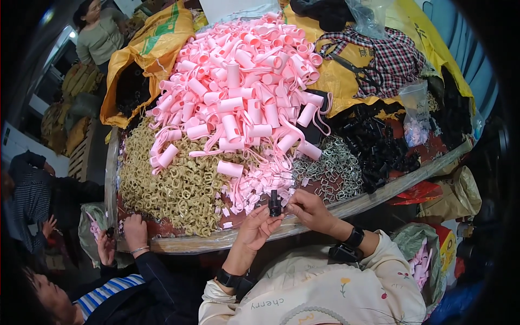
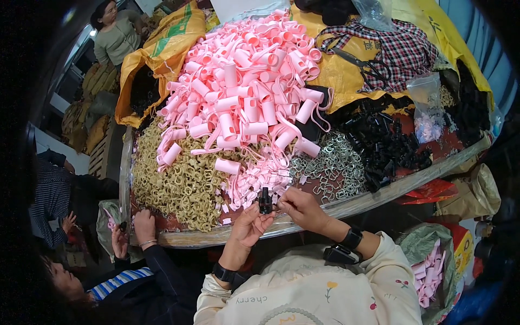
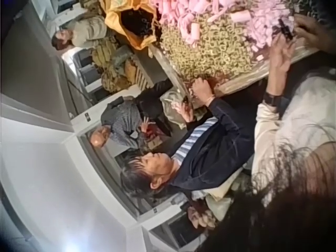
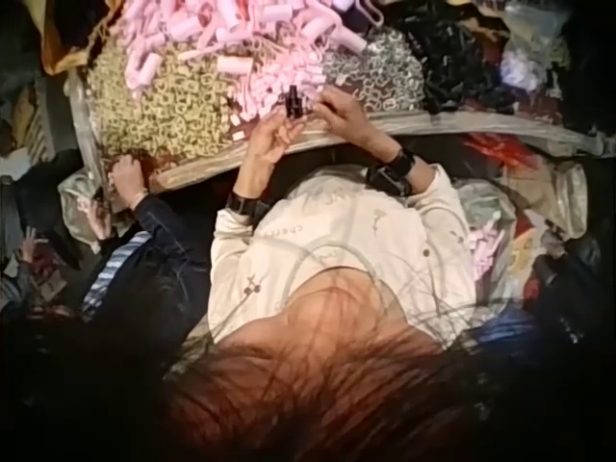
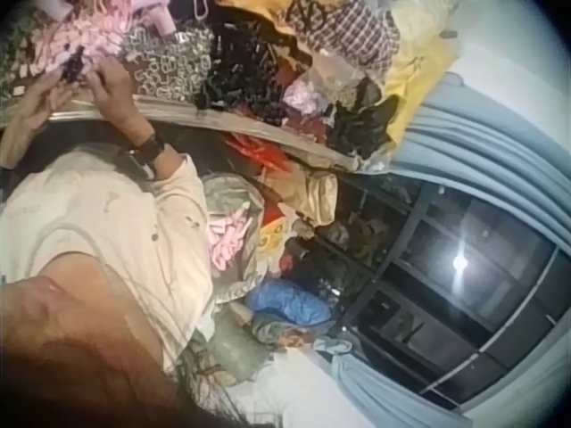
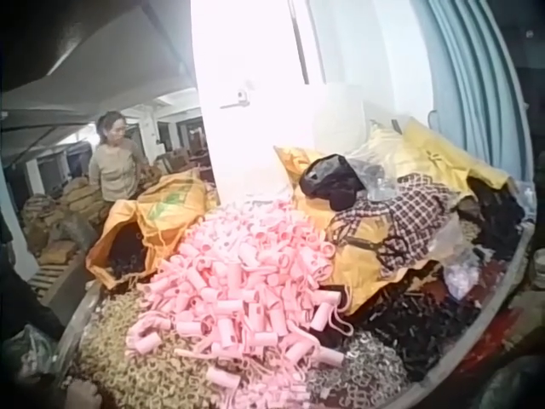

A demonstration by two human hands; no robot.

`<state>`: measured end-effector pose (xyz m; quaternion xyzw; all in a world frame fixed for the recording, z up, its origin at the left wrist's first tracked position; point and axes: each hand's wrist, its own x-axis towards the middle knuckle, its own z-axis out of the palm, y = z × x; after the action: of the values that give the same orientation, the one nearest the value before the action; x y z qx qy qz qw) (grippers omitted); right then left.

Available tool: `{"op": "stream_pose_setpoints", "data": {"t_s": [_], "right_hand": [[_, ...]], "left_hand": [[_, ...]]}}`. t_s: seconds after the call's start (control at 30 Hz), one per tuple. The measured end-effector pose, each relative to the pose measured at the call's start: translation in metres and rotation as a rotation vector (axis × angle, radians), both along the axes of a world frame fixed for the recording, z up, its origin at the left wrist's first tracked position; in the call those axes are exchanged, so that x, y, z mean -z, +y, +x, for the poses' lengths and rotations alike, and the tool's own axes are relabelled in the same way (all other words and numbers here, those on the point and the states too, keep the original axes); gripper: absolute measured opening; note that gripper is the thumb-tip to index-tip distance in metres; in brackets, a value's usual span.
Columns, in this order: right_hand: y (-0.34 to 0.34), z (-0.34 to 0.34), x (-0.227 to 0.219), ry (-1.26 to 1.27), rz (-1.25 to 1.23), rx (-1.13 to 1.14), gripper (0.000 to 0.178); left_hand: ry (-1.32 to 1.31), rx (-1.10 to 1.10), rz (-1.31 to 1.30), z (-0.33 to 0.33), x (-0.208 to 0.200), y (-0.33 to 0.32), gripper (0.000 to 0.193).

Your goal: The person assembles components by hand, picking up a black plastic part and a metal clip, fitting the clip onto the part, and then sliding a pink plastic sleeve over the assembly before placing the finished item into a bag.

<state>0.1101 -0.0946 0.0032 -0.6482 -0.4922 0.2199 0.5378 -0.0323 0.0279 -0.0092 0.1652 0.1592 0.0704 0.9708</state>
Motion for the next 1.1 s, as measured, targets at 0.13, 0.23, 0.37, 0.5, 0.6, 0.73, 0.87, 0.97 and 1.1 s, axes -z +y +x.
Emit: {"op": "stream_pose_setpoints", "data": {"t_s": [0.13, 0.23, 0.37, 0.5, 0.6, 0.73, 0.87, 0.97, 1.1], "right_hand": [[0.007, -0.002, -0.002, 0.497, -0.013, -0.075, 0.013], [0.012, -0.005, -0.013, 0.696, 0.006, -0.126, 0.016], [0.019, -0.010, -0.018, 0.729, -0.050, -0.173, 0.016], [0.026, -0.015, -0.026, 0.653, -0.056, -0.170, 0.015], [0.028, -0.020, -0.028, 0.158, -0.016, -0.060, 0.010], [0.030, -0.024, -0.032, -0.101, 0.118, -0.013, 0.009], [0.029, -0.027, -0.032, -0.200, 0.198, 0.006, 0.009], [0.028, -0.026, -0.030, -0.329, 0.214, -0.006, 0.009], [0.022, -0.020, -0.028, -0.536, 0.199, -0.048, 0.009]], "left_hand": [[0.065, -0.021, 0.024, -0.004, 0.000, 0.001, 0.027], [0.060, -0.009, 0.039, -0.008, 0.001, 0.001, 0.029], [0.082, -0.012, 0.067, -0.012, -0.004, -0.001, 0.030], [0.061, -0.022, 0.065, -0.018, -0.006, -0.002, 0.030], [0.044, -0.038, 0.057, -0.020, -0.008, -0.003, 0.029], [0.011, -0.053, 0.042, -0.024, -0.008, -0.003, 0.028], [0.018, -0.064, 0.038, -0.024, -0.007, -0.002, 0.026], [0.039, -0.064, 0.058, -0.025, -0.008, -0.002, 0.025], [0.095, -0.059, 0.144, -0.023, -0.013, -0.002, 0.024]]}}
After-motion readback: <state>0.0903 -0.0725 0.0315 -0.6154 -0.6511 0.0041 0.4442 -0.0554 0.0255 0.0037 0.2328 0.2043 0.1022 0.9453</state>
